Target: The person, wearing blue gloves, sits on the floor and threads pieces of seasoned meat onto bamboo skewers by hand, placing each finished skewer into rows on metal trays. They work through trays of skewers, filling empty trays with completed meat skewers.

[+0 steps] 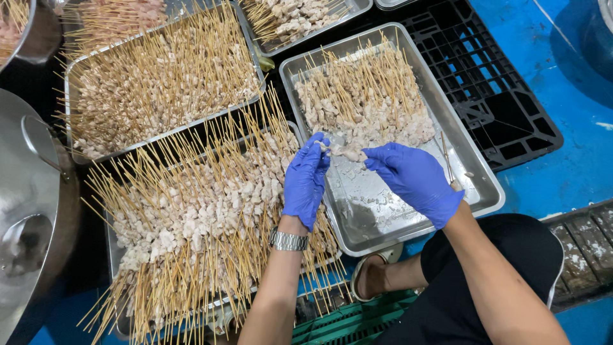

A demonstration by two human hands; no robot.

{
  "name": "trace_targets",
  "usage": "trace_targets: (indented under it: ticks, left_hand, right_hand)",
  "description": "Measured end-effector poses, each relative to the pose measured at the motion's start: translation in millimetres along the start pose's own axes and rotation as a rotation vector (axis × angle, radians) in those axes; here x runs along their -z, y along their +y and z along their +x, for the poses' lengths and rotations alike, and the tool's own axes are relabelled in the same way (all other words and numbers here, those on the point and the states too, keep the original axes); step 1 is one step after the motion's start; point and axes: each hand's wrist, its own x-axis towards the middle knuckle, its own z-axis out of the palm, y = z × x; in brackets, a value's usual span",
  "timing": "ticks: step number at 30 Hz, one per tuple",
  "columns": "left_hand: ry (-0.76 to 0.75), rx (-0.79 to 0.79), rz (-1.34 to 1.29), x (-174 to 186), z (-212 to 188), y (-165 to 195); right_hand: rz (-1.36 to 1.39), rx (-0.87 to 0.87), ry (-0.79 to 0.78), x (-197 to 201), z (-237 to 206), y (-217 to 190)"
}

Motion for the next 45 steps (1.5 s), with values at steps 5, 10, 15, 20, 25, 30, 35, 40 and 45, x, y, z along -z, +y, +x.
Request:
trace_targets:
  ticks: [5, 10, 15, 20, 25, 30, 35, 40, 45]
  left_hand:
    - [0.022, -0.036, 0.105, -4, -1, 3]
    - [0.037, -0.117, 0.384, -11, -7, 12]
    - [0.01, -0.192, 0.485, -14, -10, 16]
    - [0.1, -0.248, 0.456, -20, -9, 5]
    - [0.111, -0.338, 0.481, -23, -11, -4]
    - [0.082, -0.341, 0.531, -27, -15, 1]
    - [0.009, -0.333, 0.514, -39, -18, 24]
    - [0.07, -0.082, 0.073, -54, -11, 31]
    - [0.065, -0.121, -0.044, -56, -5, 21]
  right_hand:
    - [-0.035, 0.053, 0.014, -1, -1, 3]
    - [-0.097, 0.056, 0.004, -4, -4, 5]
    - [-0.151, 0.026, -0.011, -7, -3, 3]
    - [-0.115, -0.03, 0.01, -15, -4, -4]
    - [-0.028, -0.035, 0.033, -25, -5, -7]
    - [-0.006, 0.003, 0.061, -33, -4, -4]
    - [0.382, -0.311, -0.015, -37, 1, -1]
    - [0.529, -0.364, -0.074, -54, -4, -14]
    - [0.47, -0.284, -0.037, -75, -14, -33]
